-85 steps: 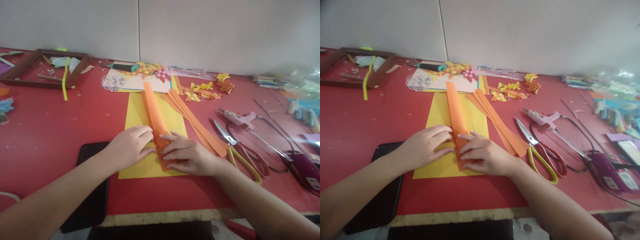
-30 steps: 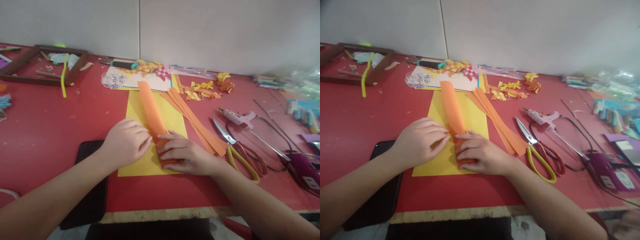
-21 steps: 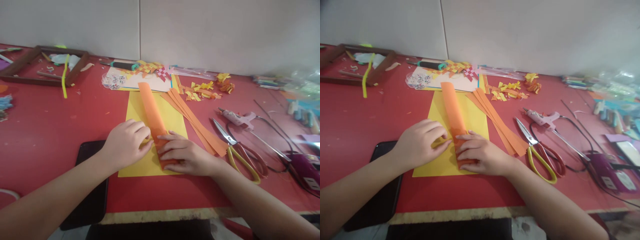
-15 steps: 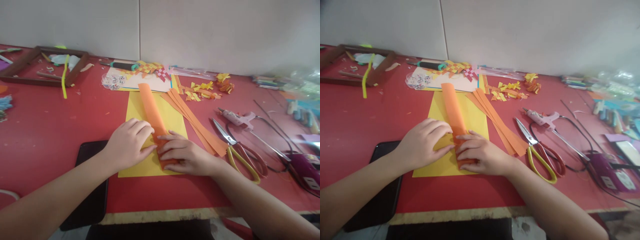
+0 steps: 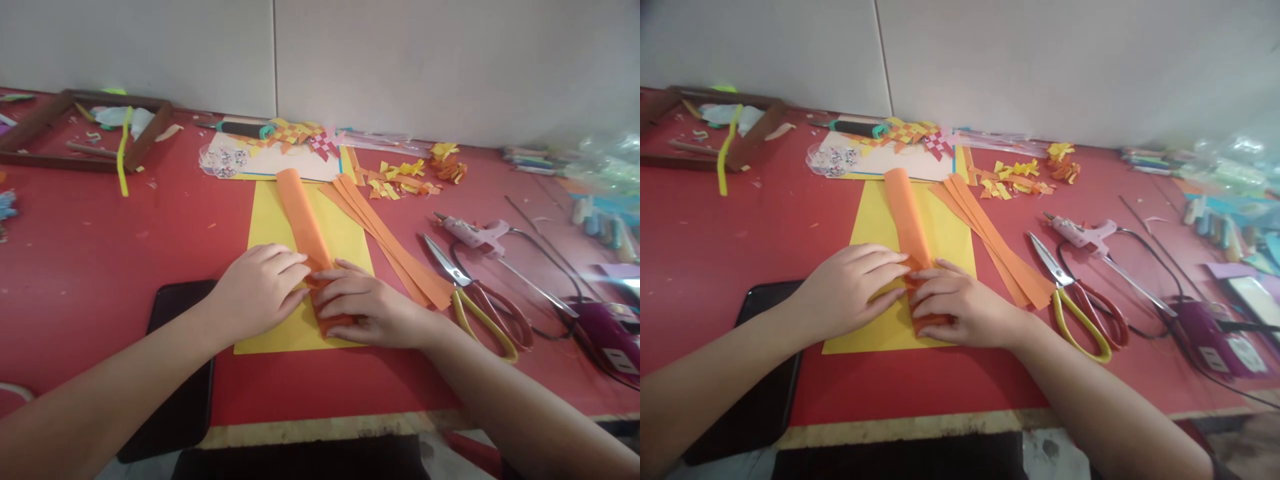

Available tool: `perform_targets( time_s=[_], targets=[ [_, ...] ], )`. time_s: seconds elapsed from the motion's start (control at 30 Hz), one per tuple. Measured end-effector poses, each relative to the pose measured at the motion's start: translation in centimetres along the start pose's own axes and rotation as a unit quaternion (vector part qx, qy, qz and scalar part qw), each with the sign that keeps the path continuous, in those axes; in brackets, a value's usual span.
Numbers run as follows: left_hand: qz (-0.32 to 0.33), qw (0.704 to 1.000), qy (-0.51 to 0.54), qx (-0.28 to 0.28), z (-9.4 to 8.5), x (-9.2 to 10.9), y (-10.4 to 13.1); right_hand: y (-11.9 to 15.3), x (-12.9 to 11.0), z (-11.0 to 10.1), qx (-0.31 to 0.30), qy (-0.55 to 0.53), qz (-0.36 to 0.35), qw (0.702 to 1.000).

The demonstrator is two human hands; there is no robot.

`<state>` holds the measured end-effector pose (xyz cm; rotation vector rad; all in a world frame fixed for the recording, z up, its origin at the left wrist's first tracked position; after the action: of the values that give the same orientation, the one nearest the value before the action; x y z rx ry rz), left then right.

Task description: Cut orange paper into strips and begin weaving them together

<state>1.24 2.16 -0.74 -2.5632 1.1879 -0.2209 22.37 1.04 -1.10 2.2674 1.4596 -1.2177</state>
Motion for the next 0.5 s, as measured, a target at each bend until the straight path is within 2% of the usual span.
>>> perform_targets(
  time_s=[0.17,0.27,0.37,0.5],
  targets=[
    [0.026,0.999,-0.021,0.008,-0.12,-0.07,0.02,0.1,-0.04,-0.02,0.011,-0.007,-0.001,1.0],
    [0.033,0.999,-0.035,0.003,-0.22,-0.08,-0.04,0.3,0.12,-0.22,0.082,-0.008,-0.014,0.996],
    [0.035,0.999,-0.038,0.004,-0.29,-0.07,-0.05,0.56,0.5,-0.35,0.146,0.039,0.008,0.988],
    [0.036,0.999,-0.033,0.003,-0.21,-0.07,-0.01,0.67,0.85,-0.21,0.109,0.08,0.04,0.99]
  ],
)
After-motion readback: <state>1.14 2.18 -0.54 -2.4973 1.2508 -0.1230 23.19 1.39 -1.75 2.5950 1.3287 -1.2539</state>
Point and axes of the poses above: each hand's wrist, its own y-axis away from the middle knuckle, its own z-axis out of the palm, x = y × z, the point moved 2 cm from there along -y, towards the middle knuckle, and after that the axes turned 10 degrees about -y, right-handed, at the moved point
